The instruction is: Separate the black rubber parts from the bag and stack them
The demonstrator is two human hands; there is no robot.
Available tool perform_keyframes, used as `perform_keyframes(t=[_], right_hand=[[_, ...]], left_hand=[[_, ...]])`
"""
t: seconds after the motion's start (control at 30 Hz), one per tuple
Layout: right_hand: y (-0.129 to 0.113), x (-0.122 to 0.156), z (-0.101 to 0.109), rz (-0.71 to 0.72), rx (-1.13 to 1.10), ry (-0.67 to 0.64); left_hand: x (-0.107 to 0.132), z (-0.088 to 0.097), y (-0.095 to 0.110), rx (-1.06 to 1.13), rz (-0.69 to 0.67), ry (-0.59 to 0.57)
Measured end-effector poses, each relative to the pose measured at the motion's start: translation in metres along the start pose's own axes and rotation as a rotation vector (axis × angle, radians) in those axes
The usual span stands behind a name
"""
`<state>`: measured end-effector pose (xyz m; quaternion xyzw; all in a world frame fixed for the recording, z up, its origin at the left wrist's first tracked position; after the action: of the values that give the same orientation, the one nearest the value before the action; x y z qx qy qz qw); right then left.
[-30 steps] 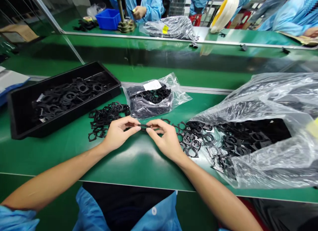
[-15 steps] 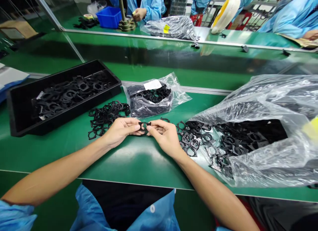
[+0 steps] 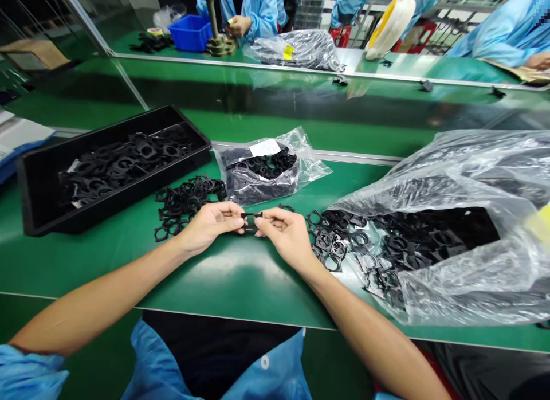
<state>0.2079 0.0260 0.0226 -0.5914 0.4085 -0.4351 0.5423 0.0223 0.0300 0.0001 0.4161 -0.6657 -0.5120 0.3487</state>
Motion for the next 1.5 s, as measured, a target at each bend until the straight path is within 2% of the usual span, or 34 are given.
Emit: perform_keyframes(t=[0.23,0.43,0.73,0.93,1.17,1.33,1.5], right_hand=[[0.0058,-0.0011,0.0022,0.041,0.073,0.029],[0.0093,-0.0006,0.0040,0.067,0.140,0.034],[0.0082,0.0026,0.0038,0.194,0.305,-0.024],[0.0033,0.0034,0.0043,0.285,0.534,-0.126],[0.0056,0.0059,0.0036,0.238,0.356,-0.008],[0.0041,0.0035,0.0023,0.196,0.321,-0.072],[0.0059,0.0019,0.0012,0.150,0.346,-0.085]], left_hand=[[-0.0006,-0.0008,0.0008,-0.093,-0.063,0.086],[-0.0003,-0.0007,-0.0049,-0.069,-0.037,0.024],[0.0024,-0.0020,-0.0041,-0.192,-0.074,0.051],[0.0030,-0.0025,-0.0015,-0.271,-0.167,0.039],[0.0041,-0.0068,-0.0043,-0.129,-0.038,-0.049],[0.0023,-0.0039,-0.0027,-0.055,-0.078,0.035],[0.0023,-0.0018,-0.0027,-0.105,-0.071,-0.008]])
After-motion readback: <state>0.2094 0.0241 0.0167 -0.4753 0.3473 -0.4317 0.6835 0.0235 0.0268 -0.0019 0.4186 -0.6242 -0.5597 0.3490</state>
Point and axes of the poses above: each hand's wrist, its own x-axis away from the middle knuckle, its own z-axis out of the back of the hand, y = z × x, the point moved 1 cm from there along -x, towards the middle knuckle, and after that the axes turned 7 degrees about -y, right-handed, at the moved point
